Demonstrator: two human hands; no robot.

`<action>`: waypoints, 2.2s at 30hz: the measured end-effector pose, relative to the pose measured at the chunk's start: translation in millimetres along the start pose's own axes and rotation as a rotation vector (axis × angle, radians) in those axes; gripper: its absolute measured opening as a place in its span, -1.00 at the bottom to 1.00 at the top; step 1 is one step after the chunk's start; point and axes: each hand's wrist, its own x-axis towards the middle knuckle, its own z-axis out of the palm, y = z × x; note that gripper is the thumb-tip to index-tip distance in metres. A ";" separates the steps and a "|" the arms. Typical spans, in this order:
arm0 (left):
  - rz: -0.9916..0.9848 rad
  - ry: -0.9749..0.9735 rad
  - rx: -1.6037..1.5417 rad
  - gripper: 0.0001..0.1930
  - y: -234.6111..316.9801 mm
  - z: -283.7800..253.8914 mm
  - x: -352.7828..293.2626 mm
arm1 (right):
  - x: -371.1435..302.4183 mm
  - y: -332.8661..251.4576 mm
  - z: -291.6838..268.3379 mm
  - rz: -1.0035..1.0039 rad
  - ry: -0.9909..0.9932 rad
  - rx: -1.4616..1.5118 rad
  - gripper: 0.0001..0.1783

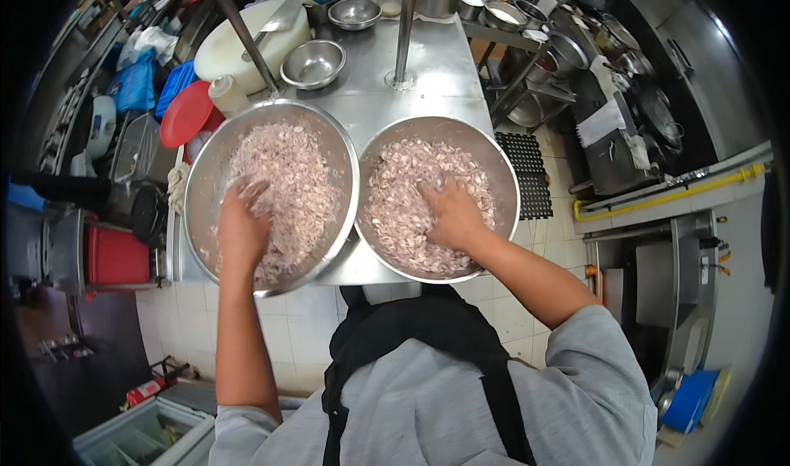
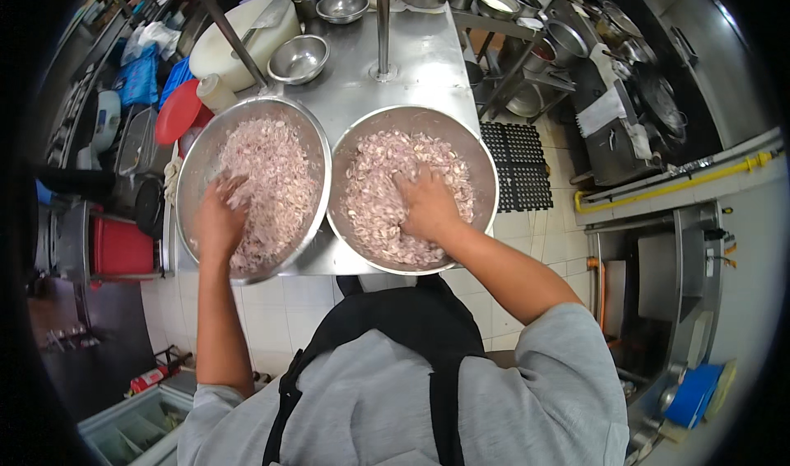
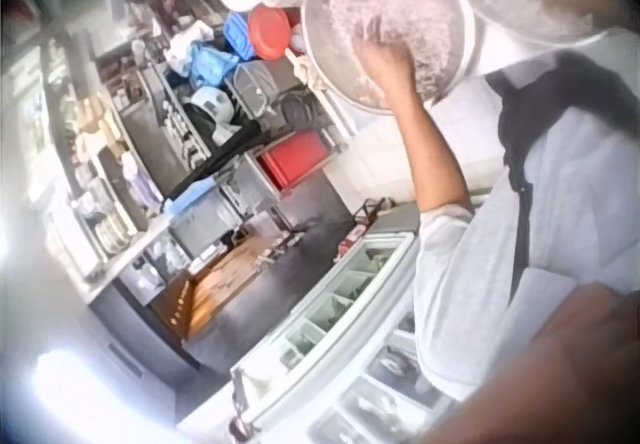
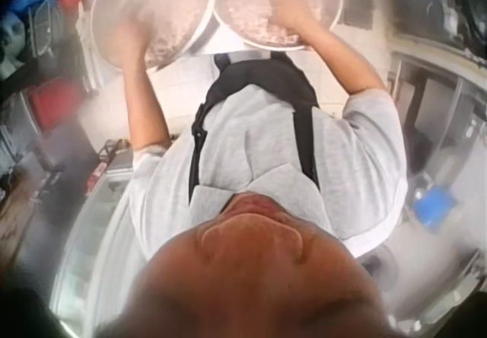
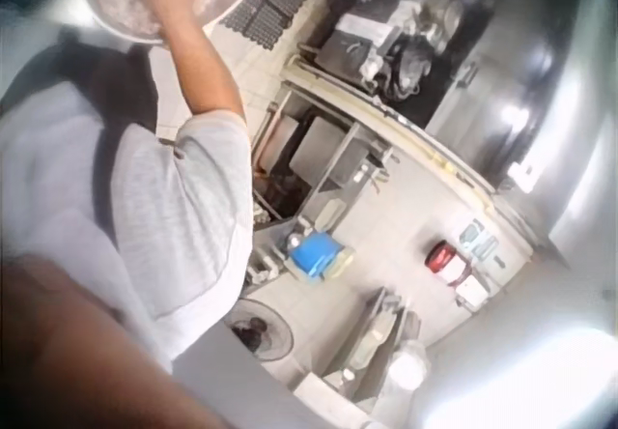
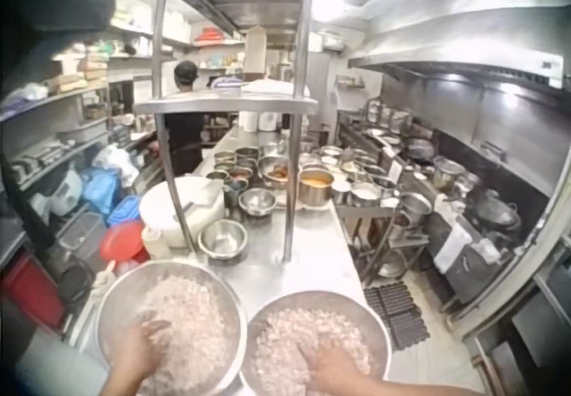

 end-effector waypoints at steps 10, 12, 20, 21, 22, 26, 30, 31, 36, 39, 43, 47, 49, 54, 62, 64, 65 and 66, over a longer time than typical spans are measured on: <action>0.069 -0.079 -0.464 -0.61 154.3 106.7 -30.8 | 46.1 39.1 -36.1 -0.082 -0.128 0.313 -0.45; -0.231 -0.071 -0.549 -0.61 145.4 135.0 -34.5 | 52.2 51.5 -38.8 -0.133 -0.165 0.275 -0.36; -1.083 -0.385 -1.527 -0.40 176.1 160.3 -11.0 | 74.1 111.9 5.6 0.527 -0.670 1.182 -0.07; -1.058 -0.431 -1.559 -0.39 161.5 187.4 -9.1 | 76.0 98.0 5.9 0.506 -0.688 1.168 -0.07; -1.034 -0.490 -1.583 -0.37 152.0 206.2 -8.1 | 73.9 81.7 5.3 0.526 -0.798 1.291 -0.11; -1.045 -0.352 -1.341 -0.48 143.9 232.7 -10.4 | 59.4 67.4 9.8 0.434 -0.883 1.452 -0.34; -0.770 -0.245 -1.236 -0.66 174.3 192.0 -19.2 | 57.1 75.7 -2.0 0.173 -0.600 0.810 -0.57; -0.774 -0.236 -1.235 -0.66 175.7 182.2 -17.6 | 62.4 81.2 -2.2 -0.096 -0.531 0.454 -0.61; -0.286 -0.123 -0.646 -0.77 185.2 130.6 3.5 | 78.4 82.5 -26.7 -0.610 0.076 0.238 -0.67; -0.175 -0.081 -0.692 -0.75 182.9 124.0 3.8 | 68.1 76.7 -54.3 -0.513 -0.028 0.265 -0.68; -0.039 -0.177 -0.272 -0.52 182.4 117.1 0.6 | 72.3 79.9 -56.7 -0.587 -0.142 0.216 -0.70; -0.130 -0.271 -0.240 -0.53 186.7 118.0 -0.4 | 78.3 76.4 -38.4 -0.401 -0.187 0.227 -0.67; -0.133 -0.251 -0.218 -0.61 178.1 128.3 -2.2 | 75.4 73.0 -39.3 -0.333 -0.204 0.224 -0.65; -0.111 -0.331 -0.279 -0.49 153.1 133.6 -17.4 | 47.4 100.2 -41.1 -0.341 -0.238 0.257 -0.38; -0.542 -0.299 -1.085 -0.46 165.9 203.3 -42.7 | 7.6 50.8 -9.9 0.512 -0.484 1.275 -0.07; -0.523 -0.242 -0.915 -0.46 184.9 205.2 -41.7 | 15.1 39.6 -7.3 0.500 -0.472 1.241 -0.12; -0.513 -0.193 -0.750 -0.45 191.8 201.3 -43.2 | 15.8 34.6 -13.2 0.379 -0.367 1.044 -0.20; -0.517 -0.225 -0.731 -0.53 213.0 164.9 -40.9 | 16.3 35.7 -17.5 0.267 -0.254 0.846 -0.27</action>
